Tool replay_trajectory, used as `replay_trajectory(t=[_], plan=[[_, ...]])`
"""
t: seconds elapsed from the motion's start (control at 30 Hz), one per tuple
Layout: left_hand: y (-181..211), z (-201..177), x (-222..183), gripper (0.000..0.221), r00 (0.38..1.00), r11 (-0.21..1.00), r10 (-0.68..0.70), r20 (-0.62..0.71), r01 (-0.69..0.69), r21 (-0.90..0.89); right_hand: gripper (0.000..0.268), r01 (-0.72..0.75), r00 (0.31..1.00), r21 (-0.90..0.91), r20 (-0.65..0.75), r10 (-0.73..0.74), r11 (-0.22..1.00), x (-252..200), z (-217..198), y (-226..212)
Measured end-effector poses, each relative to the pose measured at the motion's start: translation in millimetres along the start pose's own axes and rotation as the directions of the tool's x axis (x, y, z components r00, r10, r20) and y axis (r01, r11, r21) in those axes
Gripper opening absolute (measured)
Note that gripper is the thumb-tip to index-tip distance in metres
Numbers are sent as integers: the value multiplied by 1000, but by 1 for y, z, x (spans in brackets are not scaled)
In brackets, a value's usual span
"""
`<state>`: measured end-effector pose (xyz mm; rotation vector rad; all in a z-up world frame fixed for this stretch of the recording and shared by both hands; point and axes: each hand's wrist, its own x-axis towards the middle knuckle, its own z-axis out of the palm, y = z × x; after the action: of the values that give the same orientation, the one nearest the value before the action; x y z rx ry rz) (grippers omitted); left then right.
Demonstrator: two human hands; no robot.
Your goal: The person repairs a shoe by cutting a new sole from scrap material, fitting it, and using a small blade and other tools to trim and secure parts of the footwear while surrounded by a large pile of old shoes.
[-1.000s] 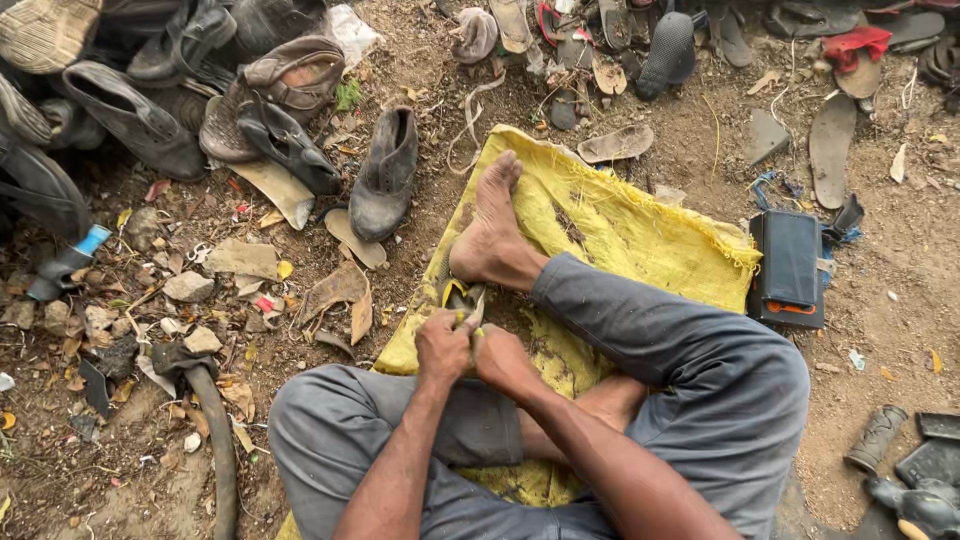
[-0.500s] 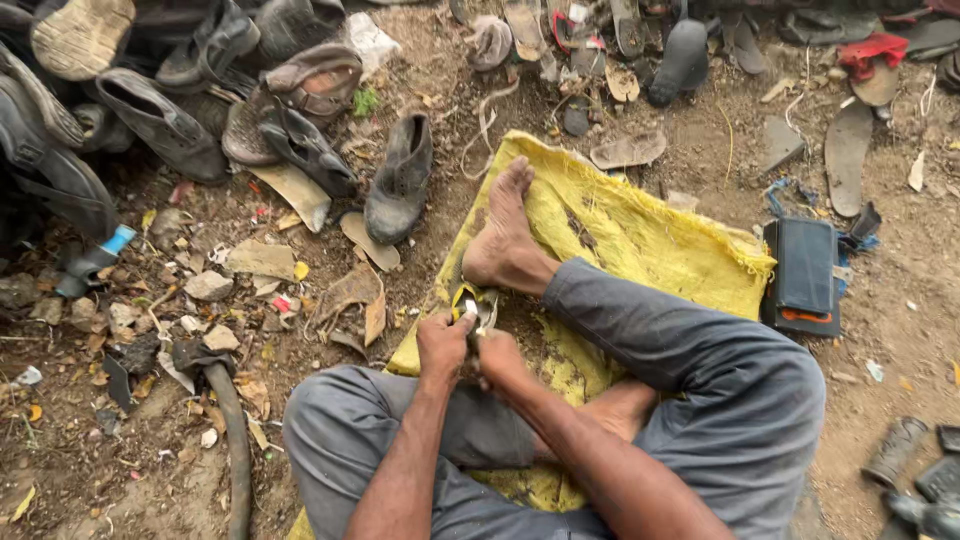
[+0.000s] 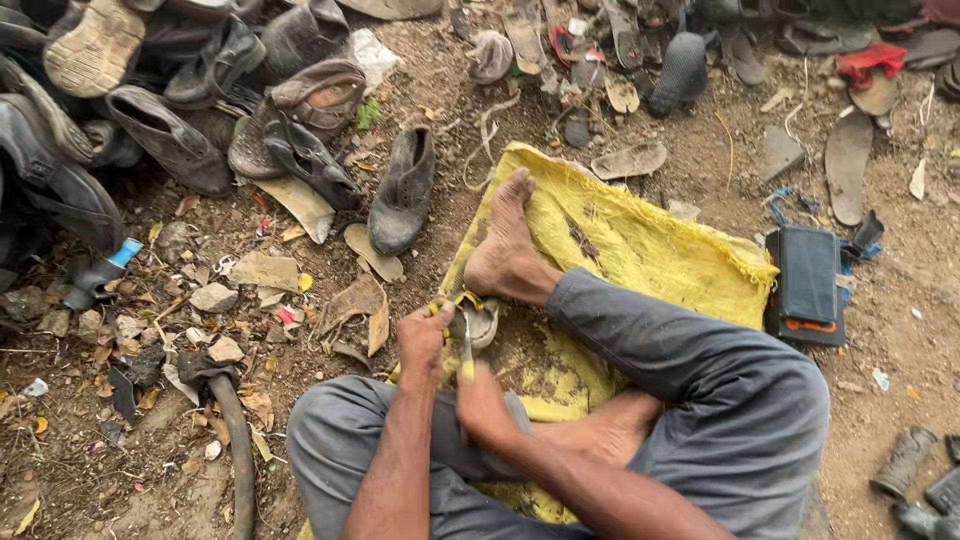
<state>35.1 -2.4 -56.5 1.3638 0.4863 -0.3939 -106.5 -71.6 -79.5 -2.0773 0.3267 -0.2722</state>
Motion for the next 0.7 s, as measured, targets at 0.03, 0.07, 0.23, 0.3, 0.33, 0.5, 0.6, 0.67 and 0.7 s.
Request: replay_trajectory(t=[0.03, 0.07, 0.23, 0.3, 0.33, 0.5, 0.6, 0.67, 0.7], plan=[[3, -1, 13, 27, 1000, 1000, 8, -1, -8, -6, 23, -29, 999, 6, 31, 28, 1000, -20, -12, -10], [3, 1, 22, 28, 999, 995, 30, -28, -33, -92, 23, -461, 863, 123, 294, 412, 879, -30, -28, -22], [34, 9, -12, 28, 1000, 995, 5, -20, -3, 100, 21, -780, 589, 138, 492, 641, 611, -14, -96, -63], [59, 1, -43, 36, 952, 756, -1, 306, -200, 623, 19, -735, 601, 79, 534, 594, 673, -2, -119, -53], [70, 1, -54, 36, 952, 755, 4, 306, -203, 623, 19, -733, 604, 80, 535, 591, 676, -3, -126, -46], [88, 10, -76, 36, 696, -308, 258, 670, -598, 740, 28, -588, 767, 167, 426, 480, 792, 10, -136, 2], [72, 22, -60, 30, 413, -422, 221, 884, -776, 468, 25, -645, 751, 244, 378, 542, 724, 17, -143, 5], [45, 28, -48, 15, 374, -440, 182, 909, -796, 415, 25, -623, 775, 283, 351, 526, 729, 22, -153, 1], [30, 30, -42, 7, 336, -454, 140, 931, -814, 362, 26, -604, 793, 317, 326, 515, 731, 25, -159, -2]])
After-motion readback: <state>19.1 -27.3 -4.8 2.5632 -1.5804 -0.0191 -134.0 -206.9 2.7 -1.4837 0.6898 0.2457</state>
